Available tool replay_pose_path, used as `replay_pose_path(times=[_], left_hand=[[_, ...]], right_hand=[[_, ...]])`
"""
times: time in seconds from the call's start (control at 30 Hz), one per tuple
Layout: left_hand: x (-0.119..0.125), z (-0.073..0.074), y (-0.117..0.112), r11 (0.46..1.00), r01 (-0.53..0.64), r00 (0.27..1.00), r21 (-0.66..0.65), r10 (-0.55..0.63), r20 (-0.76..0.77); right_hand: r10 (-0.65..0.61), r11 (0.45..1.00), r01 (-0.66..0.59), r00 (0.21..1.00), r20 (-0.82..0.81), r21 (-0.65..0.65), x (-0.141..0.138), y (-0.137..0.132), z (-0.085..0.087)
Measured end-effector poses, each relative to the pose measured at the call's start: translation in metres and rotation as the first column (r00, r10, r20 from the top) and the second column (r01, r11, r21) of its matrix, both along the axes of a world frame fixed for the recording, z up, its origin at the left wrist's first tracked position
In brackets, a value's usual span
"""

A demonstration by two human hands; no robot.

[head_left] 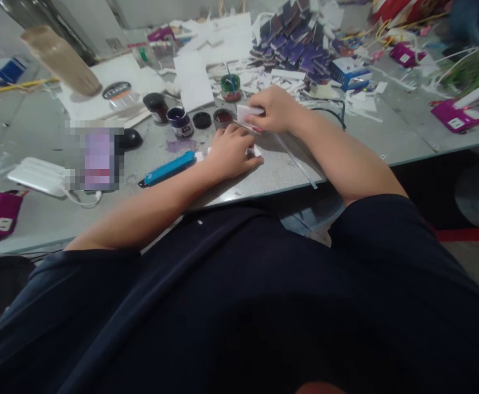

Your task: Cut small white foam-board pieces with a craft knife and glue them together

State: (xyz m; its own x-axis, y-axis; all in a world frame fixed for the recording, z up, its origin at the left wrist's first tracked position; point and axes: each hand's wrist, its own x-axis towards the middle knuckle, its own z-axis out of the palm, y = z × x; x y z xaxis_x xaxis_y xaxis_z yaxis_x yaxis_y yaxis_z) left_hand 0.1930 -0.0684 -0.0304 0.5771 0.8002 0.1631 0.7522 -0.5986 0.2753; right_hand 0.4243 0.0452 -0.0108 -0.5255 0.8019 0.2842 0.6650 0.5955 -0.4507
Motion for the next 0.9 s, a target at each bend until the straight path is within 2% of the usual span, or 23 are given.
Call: replay_pose_path(times=[0.2, 0.4, 0.47, 0.53, 0.6, 0.67, 0.7, 0.77, 0.83, 0.9], left_hand=[[0.002, -0.001, 0.008, 0.999, -0.018, 1.0, 0.037, 0.018, -0.014], [0.008, -0.005, 0.009, 0.996, -0.089, 0.994, -0.03, 0.091, 0.055], [0.01, -0.002, 0.005, 0.995, -0.092, 0.995, -0.042, 0.094, 0.04], [0.006, 0.009, -0.001, 0.996, -0.078, 0.997, -0.037, 0.077, -0.013], [-0.011, 0.028, -0.006, 1.0, -0.014, 0.998, -0.011, 0.013, -0.069], [-0.041, 0.053, -0.009, 0.996, 0.092, 0.991, -0.02, -0.093, -0.097], [-0.061, 0.064, -0.009, 0.993, 0.105, 0.987, -0.06, -0.112, -0.118], [-0.1, 0.079, -0.011, 0.988, 0.058, 0.979, -0.143, -0.085, -0.188], [-0.132, 0.079, -0.012, 0.989, 0.005, 0.971, -0.151, -0.041, -0.238], [-0.15, 0.065, -0.015, 0.99, -0.058, 0.97, -0.132, 0.025, -0.241]], right_hand=[[-0.024, 1.0, 0.024, 0.999, 0.033, -0.001, 0.001, -0.001, 0.0], [-0.014, 0.993, 0.002, 0.995, 0.099, 0.121, 0.007, 0.0, -0.002], [-0.014, 0.991, -0.002, 0.993, 0.121, 0.134, 0.008, 0.002, -0.004], [-0.01, 0.991, -0.008, 0.991, 0.131, 0.134, 0.008, 0.004, -0.006], [-0.007, 0.993, -0.008, 0.993, 0.12, 0.121, 0.008, 0.005, -0.007], [-0.011, 0.994, 0.0, 0.994, 0.105, 0.109, 0.008, 0.005, -0.008], [-0.014, 0.994, 0.002, 0.994, 0.105, 0.113, 0.008, 0.005, -0.009], [-0.022, 0.99, 0.006, 0.994, 0.111, 0.144, 0.009, 0.004, -0.009], [-0.031, 0.984, 0.011, 0.994, 0.107, 0.177, 0.01, 0.003, -0.008], [-0.044, 0.983, 0.027, 0.995, 0.091, 0.182, 0.012, 0.002, -0.008]])
